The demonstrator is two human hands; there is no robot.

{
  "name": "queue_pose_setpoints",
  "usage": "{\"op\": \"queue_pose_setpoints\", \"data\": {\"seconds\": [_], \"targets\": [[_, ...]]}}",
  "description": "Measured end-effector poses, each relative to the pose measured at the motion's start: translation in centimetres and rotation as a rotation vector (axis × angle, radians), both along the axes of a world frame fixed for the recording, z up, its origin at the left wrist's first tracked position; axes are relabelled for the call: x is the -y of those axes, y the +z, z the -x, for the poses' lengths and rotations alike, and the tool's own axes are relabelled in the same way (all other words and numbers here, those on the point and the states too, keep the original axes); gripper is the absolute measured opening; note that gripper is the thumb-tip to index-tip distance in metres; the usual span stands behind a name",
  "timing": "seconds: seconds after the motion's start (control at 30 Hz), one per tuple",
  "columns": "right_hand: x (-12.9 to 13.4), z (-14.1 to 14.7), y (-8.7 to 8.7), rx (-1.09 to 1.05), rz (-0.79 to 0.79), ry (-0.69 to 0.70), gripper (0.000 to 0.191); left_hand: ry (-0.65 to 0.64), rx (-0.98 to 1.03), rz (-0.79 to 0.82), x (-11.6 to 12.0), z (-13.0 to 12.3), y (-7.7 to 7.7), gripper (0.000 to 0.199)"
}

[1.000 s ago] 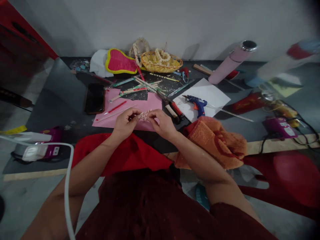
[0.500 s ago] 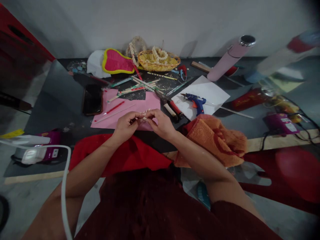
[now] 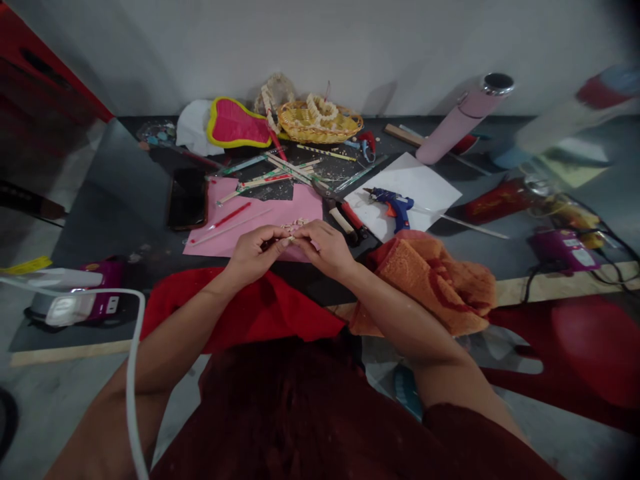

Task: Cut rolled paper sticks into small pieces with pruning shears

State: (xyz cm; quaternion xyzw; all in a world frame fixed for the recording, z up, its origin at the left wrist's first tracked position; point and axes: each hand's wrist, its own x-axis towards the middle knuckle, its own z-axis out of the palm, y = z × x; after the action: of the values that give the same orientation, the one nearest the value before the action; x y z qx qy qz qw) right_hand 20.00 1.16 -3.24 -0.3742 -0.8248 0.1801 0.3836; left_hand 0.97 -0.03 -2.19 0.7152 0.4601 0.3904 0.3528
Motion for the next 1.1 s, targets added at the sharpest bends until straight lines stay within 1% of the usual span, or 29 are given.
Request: {"op": "queue_pose_setpoints", "data": {"seconds": [0.2, 0.43, 0.67, 0.87, 1.1], "targets": [[0.19, 0.09, 0.21, -0.043, -0.049, 0.042, 0.015, -0.042, -0.078, -0.024, -0.03, 0.08, 0.18, 0.018], [0.39, 0.01, 0.19, -0.058, -0.032, 0.066, 0.013, -0.065, -0.148, -0.064, -0.08, 0.32, 0.22, 0.017], [0.35, -0.05, 0.41, -0.054, -0.017, 0.050, 0.013, -0.065, -0.230, -0.153, -0.18, 0.37, 0.10, 0.015], [0.23, 0.00, 0.17, -0.039, -0.010, 0.062, 0.011, -0.086, -0.247, -0.153, 0.03, 0.29, 0.03, 0.014], [0.05, -0.21, 0.11, 0.024, 0.023, 0.015, 0.012, -0.049, -0.253, -0.143, -0.01, 0.29, 0.23, 0.015]]}}
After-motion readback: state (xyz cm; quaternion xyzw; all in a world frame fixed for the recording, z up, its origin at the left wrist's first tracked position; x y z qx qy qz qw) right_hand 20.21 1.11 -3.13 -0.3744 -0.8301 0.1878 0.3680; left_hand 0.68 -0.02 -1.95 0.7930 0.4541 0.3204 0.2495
